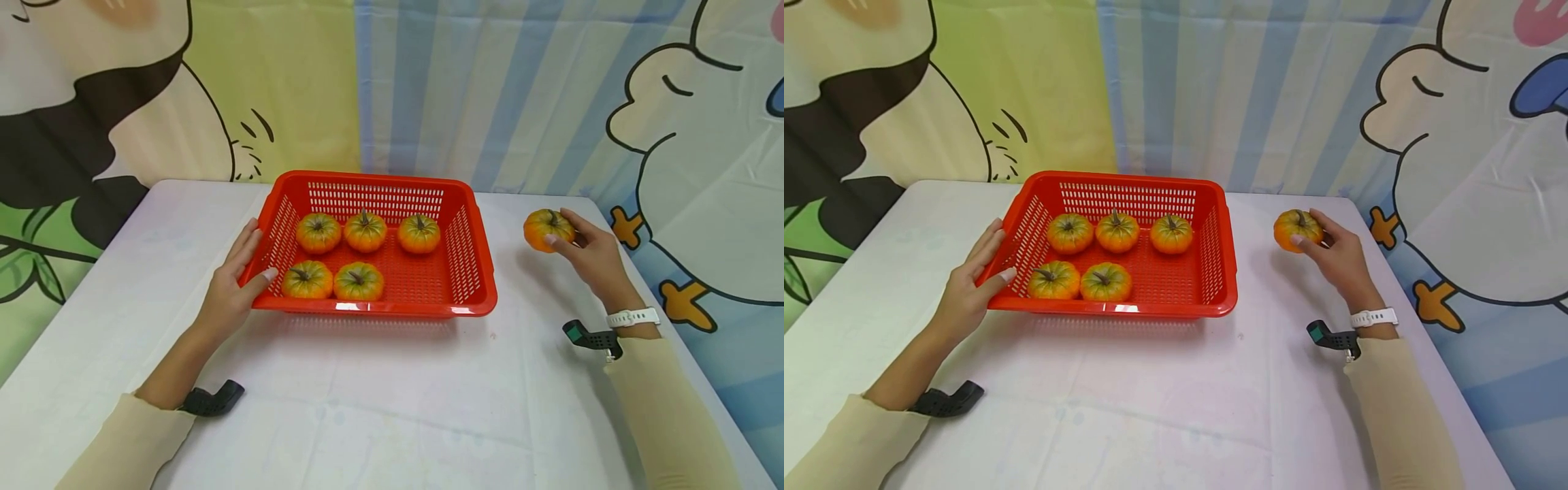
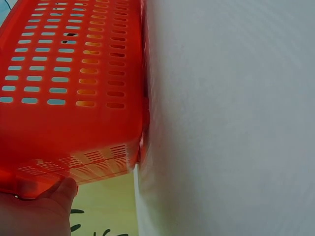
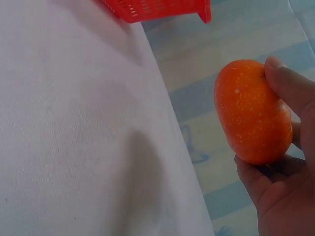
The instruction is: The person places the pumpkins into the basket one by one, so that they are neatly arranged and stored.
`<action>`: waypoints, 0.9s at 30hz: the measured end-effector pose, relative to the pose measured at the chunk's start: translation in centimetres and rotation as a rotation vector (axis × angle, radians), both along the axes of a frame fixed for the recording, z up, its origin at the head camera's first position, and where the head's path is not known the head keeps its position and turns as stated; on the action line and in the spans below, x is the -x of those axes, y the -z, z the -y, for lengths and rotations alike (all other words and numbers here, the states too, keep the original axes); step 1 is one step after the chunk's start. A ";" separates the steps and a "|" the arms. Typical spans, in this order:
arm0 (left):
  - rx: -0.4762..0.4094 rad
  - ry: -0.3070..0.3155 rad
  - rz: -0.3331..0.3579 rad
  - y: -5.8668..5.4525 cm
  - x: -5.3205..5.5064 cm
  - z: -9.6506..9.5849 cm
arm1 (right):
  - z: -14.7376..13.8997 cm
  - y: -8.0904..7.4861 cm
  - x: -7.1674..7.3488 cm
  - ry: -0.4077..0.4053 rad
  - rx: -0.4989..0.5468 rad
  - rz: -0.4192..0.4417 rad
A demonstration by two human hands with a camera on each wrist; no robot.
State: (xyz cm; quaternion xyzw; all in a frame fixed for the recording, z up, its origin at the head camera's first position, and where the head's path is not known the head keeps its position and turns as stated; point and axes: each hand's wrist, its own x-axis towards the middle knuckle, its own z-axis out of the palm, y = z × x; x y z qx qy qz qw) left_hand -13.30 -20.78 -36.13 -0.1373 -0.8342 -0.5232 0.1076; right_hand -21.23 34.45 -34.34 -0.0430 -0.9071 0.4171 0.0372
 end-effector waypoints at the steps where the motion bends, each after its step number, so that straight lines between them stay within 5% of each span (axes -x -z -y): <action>1: 0.000 0.000 0.000 0.0 0.0 0.0 | 0.2 -0.1 0.0 -0.008 -0.002 -0.003; 17: 0.001 -0.007 0.010 0.1 -0.1 -0.1 | 2.8 -3.4 -0.3 -0.169 -0.031 -0.029; 27: 0.020 -0.016 0.020 -0.1 0.0 -0.1 | 5.4 -5.1 -1.6 -0.277 0.097 -0.074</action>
